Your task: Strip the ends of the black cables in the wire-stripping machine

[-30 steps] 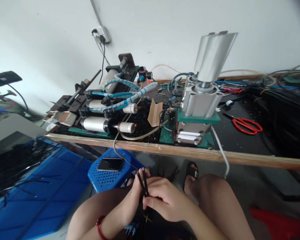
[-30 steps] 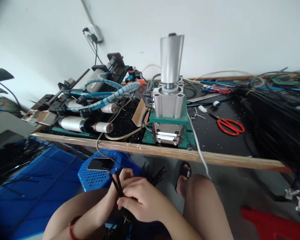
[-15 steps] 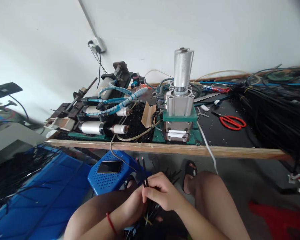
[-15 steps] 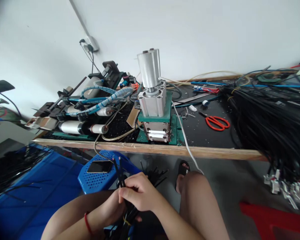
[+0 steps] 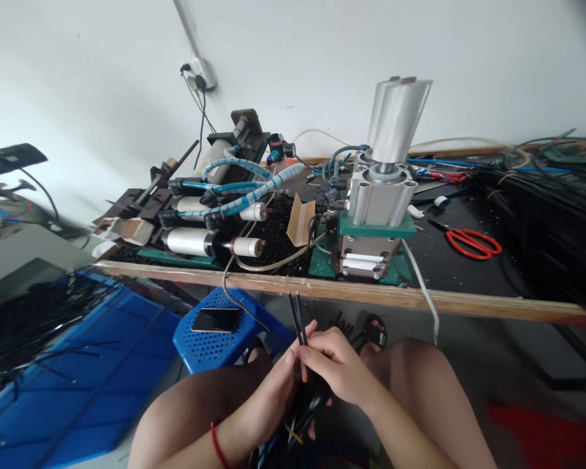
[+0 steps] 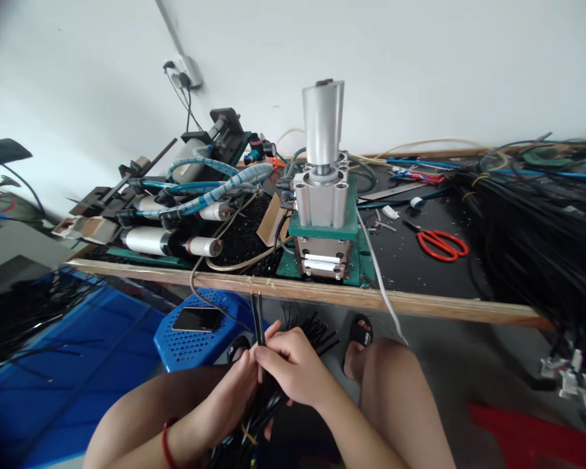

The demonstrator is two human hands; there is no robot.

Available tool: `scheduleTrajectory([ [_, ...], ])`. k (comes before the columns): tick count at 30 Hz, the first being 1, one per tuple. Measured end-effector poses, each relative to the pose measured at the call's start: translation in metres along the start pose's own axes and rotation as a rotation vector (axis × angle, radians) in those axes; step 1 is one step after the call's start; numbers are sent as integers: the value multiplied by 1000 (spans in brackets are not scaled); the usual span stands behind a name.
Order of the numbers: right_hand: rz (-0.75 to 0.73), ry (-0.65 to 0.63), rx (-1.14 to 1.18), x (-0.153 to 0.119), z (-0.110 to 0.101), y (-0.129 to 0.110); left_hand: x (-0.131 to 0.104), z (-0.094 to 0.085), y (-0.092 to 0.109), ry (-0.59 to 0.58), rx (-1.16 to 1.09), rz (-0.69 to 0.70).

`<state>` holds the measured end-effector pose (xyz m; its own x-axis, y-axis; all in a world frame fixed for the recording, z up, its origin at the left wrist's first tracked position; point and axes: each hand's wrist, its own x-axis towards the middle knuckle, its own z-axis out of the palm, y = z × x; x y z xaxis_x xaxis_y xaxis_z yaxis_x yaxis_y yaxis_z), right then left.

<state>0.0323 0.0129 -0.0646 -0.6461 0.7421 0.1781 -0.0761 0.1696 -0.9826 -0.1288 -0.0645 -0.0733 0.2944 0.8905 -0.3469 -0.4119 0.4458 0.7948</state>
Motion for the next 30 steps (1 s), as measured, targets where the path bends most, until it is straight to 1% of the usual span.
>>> scheduleTrajectory([
  [2, 21, -96, -19, 1, -6, 0, 0, 0, 0, -31, -5, -43],
  [4, 32, -155, -46, 2, -10, -1, 2, 0, 1, -34, -17, -53],
  [8, 5, -204, -117, 2, -14, -6, 5, 2, 4, 18, -38, -47],
  [10, -7, -195, -149, 1, -15, -8, 6, 5, 7, 39, -51, -50],
  [12, -20, -143, -172, 1, -14, -9, 6, 8, 9, 63, -70, -51],
  [15, -56, -14, -177, 0, -10, -7, 6, 12, 11, 110, -82, -37],
  [18, -88, 117, -135, -2, -6, -4, 9, 14, 12, 148, -67, 5],
  [20, -106, 191, -92, -3, -3, -2, 11, 14, 12, 144, -45, 25],
  [23, -128, 287, -30, -4, 3, 1, 15, 14, 14, 153, 1, -37],
  [26, -120, 408, 15, -3, 10, 3, 16, 15, 16, 178, 67, -112],
  [30, -113, 531, 39, -1, 15, 2, 17, 14, 20, 216, 208, -105],
])
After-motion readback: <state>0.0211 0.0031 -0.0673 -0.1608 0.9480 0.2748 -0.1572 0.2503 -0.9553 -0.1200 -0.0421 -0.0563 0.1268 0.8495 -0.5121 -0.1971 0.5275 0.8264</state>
